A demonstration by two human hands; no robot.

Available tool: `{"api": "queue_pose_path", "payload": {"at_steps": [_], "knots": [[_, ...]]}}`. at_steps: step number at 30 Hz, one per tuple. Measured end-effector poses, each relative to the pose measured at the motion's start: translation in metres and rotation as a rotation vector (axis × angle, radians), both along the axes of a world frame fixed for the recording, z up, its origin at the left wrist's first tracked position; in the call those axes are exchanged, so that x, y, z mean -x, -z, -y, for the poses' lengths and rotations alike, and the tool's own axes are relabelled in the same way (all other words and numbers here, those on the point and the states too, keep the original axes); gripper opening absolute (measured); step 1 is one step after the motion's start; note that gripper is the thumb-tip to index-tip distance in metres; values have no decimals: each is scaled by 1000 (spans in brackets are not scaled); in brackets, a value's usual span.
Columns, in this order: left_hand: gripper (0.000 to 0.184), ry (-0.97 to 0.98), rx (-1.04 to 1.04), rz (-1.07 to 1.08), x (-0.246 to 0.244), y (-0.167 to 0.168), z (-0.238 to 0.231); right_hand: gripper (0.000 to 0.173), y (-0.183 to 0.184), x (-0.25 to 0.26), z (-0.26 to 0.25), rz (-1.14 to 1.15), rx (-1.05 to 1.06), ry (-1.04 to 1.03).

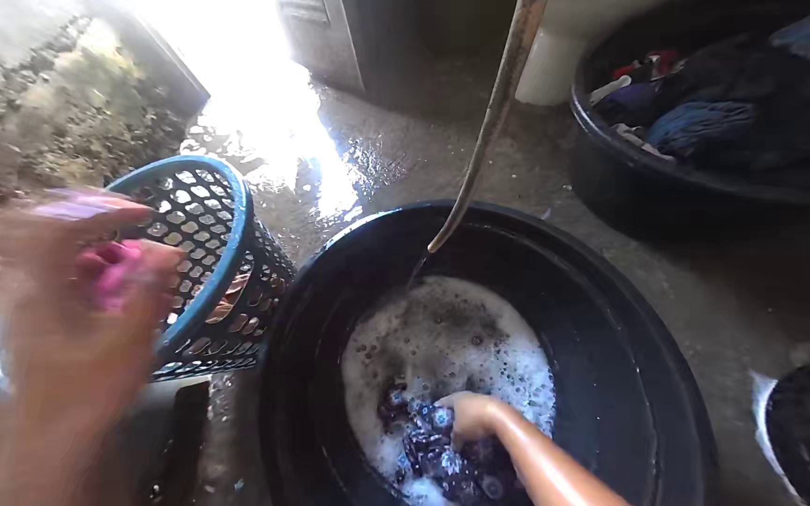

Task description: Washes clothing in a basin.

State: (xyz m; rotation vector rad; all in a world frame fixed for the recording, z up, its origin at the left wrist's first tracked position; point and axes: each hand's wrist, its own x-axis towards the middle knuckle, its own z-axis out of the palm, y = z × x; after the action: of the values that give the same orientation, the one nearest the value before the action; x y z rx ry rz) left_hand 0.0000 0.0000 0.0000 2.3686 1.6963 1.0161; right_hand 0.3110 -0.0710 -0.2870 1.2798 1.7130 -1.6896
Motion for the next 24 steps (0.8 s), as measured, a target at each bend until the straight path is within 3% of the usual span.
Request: {"api": "queue_pose_path", "payload": {"at_steps": [2,4,5,6,8,10,12,14,15,18,20,22,24], "knots": [[59,186,462,-186,-30,71,6,33,-40,8,-15,-163,-52,-27],[91,359,994,-355,-54,145,9,21,-104,11,-33,-291,-117,-95],[102,436,1189,-339,-63,177,15,19,-133,8,-39,-355,-143,-107],[101,492,1324,-248,-68,201,23,18,-155,2,-41,-428,-164,-87],[67,515,1519,-22,-76,216,39,17,-180,-17,-42,-545,-215,42],[37,446,1616,148,-80,210,33,16,-183,-41,-51,-496,-345,209],[30,292,1575,262,-72,203,15,24,-164,-67,-68,-282,-466,371],[30,69,1480,307,-63,199,-5,57,-117,-85,-86,-53,-471,490],[35,-48,1440,304,-60,205,-13,69,-84,-88,-89,54,-464,540],[47,-308,1372,256,-63,244,-16,82,2,-63,-56,259,-400,574],[51,-299,1453,192,-76,272,0,86,32,-23,-14,263,-368,456],[63,-163,1565,100,-95,289,27,79,44,7,20,221,-336,316],[69,2,1560,-181,-106,297,50,76,48,6,27,232,-299,169]]}}
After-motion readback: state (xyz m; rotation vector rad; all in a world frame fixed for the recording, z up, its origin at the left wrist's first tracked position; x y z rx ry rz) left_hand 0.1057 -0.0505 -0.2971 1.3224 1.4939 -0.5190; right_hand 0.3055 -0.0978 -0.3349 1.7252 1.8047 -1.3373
